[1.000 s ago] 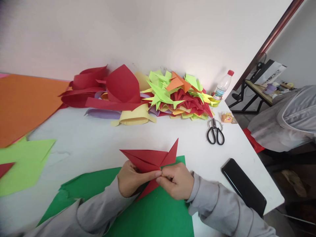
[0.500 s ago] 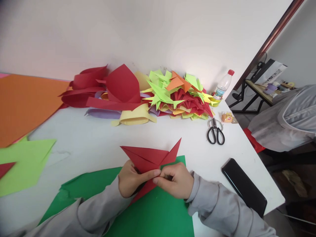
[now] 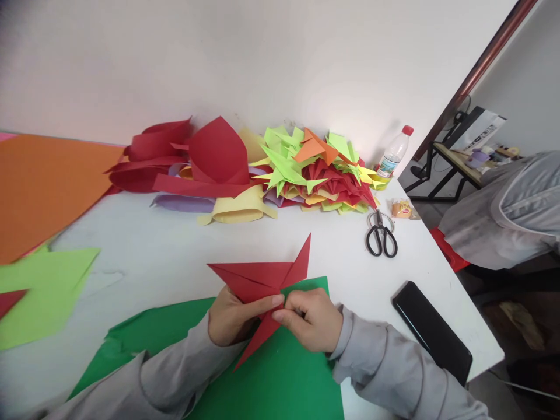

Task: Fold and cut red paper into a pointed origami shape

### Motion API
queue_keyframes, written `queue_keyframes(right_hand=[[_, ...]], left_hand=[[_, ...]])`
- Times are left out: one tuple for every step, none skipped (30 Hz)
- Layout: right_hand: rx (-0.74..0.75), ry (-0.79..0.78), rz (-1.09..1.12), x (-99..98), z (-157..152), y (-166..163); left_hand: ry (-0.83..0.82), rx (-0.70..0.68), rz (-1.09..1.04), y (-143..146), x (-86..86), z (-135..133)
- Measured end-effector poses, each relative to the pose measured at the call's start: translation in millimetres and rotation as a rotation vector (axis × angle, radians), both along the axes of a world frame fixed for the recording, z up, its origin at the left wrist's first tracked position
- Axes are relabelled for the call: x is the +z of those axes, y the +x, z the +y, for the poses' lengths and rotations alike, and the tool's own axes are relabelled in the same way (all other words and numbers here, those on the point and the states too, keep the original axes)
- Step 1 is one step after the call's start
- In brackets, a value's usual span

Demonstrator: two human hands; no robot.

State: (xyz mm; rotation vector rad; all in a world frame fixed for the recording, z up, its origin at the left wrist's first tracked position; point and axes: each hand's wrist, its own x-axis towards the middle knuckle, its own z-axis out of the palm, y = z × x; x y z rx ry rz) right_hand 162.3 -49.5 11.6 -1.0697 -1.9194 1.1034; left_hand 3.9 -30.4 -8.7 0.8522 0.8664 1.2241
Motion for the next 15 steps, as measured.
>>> queue_keyframes(right_hand=[[-0.016, -0.013, 0.003, -0.7, 0, 1], [-0.044, -0.036, 0.017, -1.6, 1, 2], [-0.089, -0.061, 0.044, -2.5, 3, 4], [-0.150, -0.089, 0.083, -3.4, 5, 6], [-0.224, -0.114, 0.135, -4.2, 8, 8], [-0.303, -0.134, 0.195, -4.7, 11, 10], [-0.368, -0.160, 0.254, -4.9, 13, 12], [-0.417, -0.179, 0.306, -4.7, 16, 13], [-0.447, -0.197, 0.343, -4.2, 18, 14], [-0.465, -0.207, 0.366, -3.5, 18, 14], [-0.475, -0.204, 0.379, -2.6, 18, 14], [-0.482, -0.189, 0.385, -1.9, 18, 13], [-0.487, -0.165, 0.386, -1.4, 16, 13], [-0.493, -0.134, 0.388, -1.3, 15, 12], [-0.496, -0.102, 0.388, -1.5, 13, 12]], left_hand=[[-0.016, 0.006, 0.008, -1, -1.4, 1], [-0.037, 0.007, 0.015, -1, -2.4, 1], [-0.058, 0.003, 0.021, -2, -3.1, 1], [-0.068, -0.004, 0.028, -2, -3.1, 1], [-0.066, -0.012, 0.041, -2, -2.7, 1], [-0.054, -0.021, 0.062, -3, -1.8, 0], [-0.036, -0.032, 0.093, -3, -0.5, -1], [-0.014, -0.047, 0.129, -2, 1.0, -3], [0.006, -0.064, 0.161, -2, 2.5, -4], [0.022, -0.077, 0.185, -2, 3.8, -5], [0.036, -0.083, 0.202, -1, 4.9, -6], [0.049, -0.081, 0.207, -1, 5.6, -6], [0.058, -0.074, 0.201, -1, 6.0, -6], [0.057, -0.067, 0.183, 0, 6.3, -6], [0.045, -0.060, 0.150, 0, 6.6, -5]])
